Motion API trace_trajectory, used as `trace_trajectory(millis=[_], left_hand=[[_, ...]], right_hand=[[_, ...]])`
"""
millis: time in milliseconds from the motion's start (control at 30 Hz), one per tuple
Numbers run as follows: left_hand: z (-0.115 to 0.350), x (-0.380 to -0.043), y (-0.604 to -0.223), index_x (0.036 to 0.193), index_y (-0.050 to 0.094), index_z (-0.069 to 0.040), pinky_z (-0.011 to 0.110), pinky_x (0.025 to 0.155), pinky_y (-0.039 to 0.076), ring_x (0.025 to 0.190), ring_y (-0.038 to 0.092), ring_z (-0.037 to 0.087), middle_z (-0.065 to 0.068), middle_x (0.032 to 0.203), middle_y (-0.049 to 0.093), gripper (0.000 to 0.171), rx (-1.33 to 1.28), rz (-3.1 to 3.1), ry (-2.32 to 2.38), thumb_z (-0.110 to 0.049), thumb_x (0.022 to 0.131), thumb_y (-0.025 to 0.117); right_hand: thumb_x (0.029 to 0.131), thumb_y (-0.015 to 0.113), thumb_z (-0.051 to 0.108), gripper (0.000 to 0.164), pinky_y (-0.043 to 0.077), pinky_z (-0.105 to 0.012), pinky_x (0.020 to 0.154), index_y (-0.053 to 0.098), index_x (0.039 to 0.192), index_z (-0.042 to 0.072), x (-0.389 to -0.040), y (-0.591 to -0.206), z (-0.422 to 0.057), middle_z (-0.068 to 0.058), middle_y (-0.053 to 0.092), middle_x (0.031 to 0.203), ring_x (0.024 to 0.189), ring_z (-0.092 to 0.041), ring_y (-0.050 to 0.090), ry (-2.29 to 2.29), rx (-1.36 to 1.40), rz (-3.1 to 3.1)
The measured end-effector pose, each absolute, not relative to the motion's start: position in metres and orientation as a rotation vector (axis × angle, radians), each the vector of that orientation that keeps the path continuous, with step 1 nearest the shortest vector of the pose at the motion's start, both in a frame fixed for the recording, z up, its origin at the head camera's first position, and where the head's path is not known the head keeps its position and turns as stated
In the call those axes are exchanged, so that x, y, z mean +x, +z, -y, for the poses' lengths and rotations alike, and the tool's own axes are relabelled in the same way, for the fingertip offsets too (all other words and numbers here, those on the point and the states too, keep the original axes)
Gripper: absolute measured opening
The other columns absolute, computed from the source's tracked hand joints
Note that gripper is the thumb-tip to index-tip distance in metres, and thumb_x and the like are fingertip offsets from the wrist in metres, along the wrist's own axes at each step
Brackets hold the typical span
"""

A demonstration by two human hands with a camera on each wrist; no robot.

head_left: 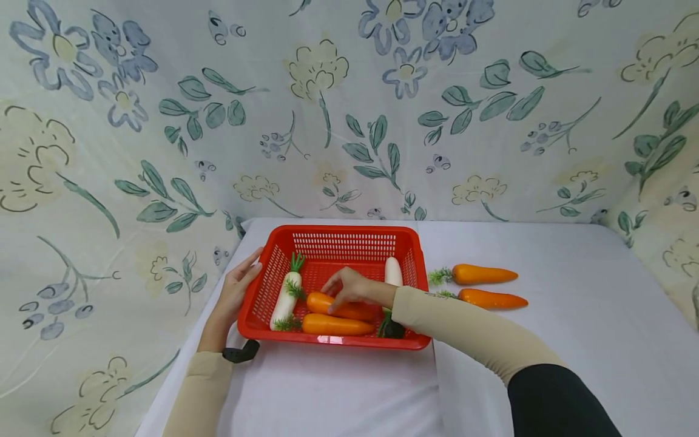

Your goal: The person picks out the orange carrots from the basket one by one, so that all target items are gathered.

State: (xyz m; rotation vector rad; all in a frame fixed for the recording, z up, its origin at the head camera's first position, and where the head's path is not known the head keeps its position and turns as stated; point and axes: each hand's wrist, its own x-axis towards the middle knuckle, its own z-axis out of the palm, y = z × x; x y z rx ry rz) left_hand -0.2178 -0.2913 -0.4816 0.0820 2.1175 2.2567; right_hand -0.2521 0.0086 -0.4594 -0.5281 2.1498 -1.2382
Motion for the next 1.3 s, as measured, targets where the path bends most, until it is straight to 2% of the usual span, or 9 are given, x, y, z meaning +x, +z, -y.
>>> trace_trajectory(millis=[400, 667, 800, 1067, 1300], left_hand=[[0.290, -0.219, -0.483, 0.155, 0.038, -0.017, 0.035, 0.082, 0.058, 0.103, 0.068, 0.017, 0.015, 0.142, 0.052, 0.053, 0.087, -2.106, 2.282, -0.026, 0.105, 0.053], [0.290, -0.220, -0.484, 0.156, 0.037, -0.017, 0.034, 0.083, 0.058, 0.107, 0.066, 0.015, 0.020, 0.149, 0.044, 0.055, 0.086, -2.122, 2.271, -0.029, 0.104, 0.054], [0.291, -0.219, -0.486, 0.156, 0.037, -0.017, 0.034, 0.083, 0.058, 0.106, 0.067, 0.016, 0.024, 0.149, 0.043, 0.055, 0.095, -2.130, 2.271, -0.028, 0.104, 0.054], [0.291, -0.219, -0.485, 0.156, 0.036, -0.016, 0.033, 0.083, 0.058, 0.104, 0.067, 0.015, 0.018, 0.145, 0.049, 0.055, 0.107, -2.107, 2.279, -0.027, 0.105, 0.054], [0.290, -0.219, -0.484, 0.156, 0.035, -0.017, 0.033, 0.084, 0.058, 0.106, 0.066, 0.014, 0.014, 0.145, 0.049, 0.057, 0.072, -2.127, 2.256, -0.030, 0.104, 0.054]], right_hand=[[0.074, 0.086, -0.001, 0.037, 0.058, -0.028, 0.078, 0.075, 0.110, -0.003, -0.252, -0.454, -0.009, -0.009, 0.074, 0.097, 0.087, -0.016, 0.067, -1.280, -0.584, -2.132], [0.076, 0.085, -0.002, 0.038, 0.055, -0.026, 0.078, 0.075, 0.112, -0.002, -0.253, -0.440, -0.011, -0.009, 0.072, 0.109, 0.096, -0.017, 0.062, -1.357, -0.581, -2.117], [0.076, 0.085, -0.001, 0.038, 0.055, -0.028, 0.082, 0.075, 0.112, 0.001, -0.256, -0.432, -0.015, -0.007, 0.072, 0.113, 0.102, -0.019, 0.061, -1.357, -0.568, -2.114], [0.078, 0.085, 0.004, 0.040, 0.055, -0.031, 0.089, 0.075, 0.116, 0.006, -0.260, -0.401, -0.033, -0.004, 0.069, 0.119, 0.115, -0.024, 0.057, -1.318, -0.668, -2.121], [0.082, 0.083, 0.009, 0.043, 0.059, -0.033, 0.084, 0.072, 0.123, 0.011, -0.256, -0.379, -0.061, -0.003, 0.067, 0.123, 0.106, -0.025, 0.066, -1.359, -0.779, -2.085]])
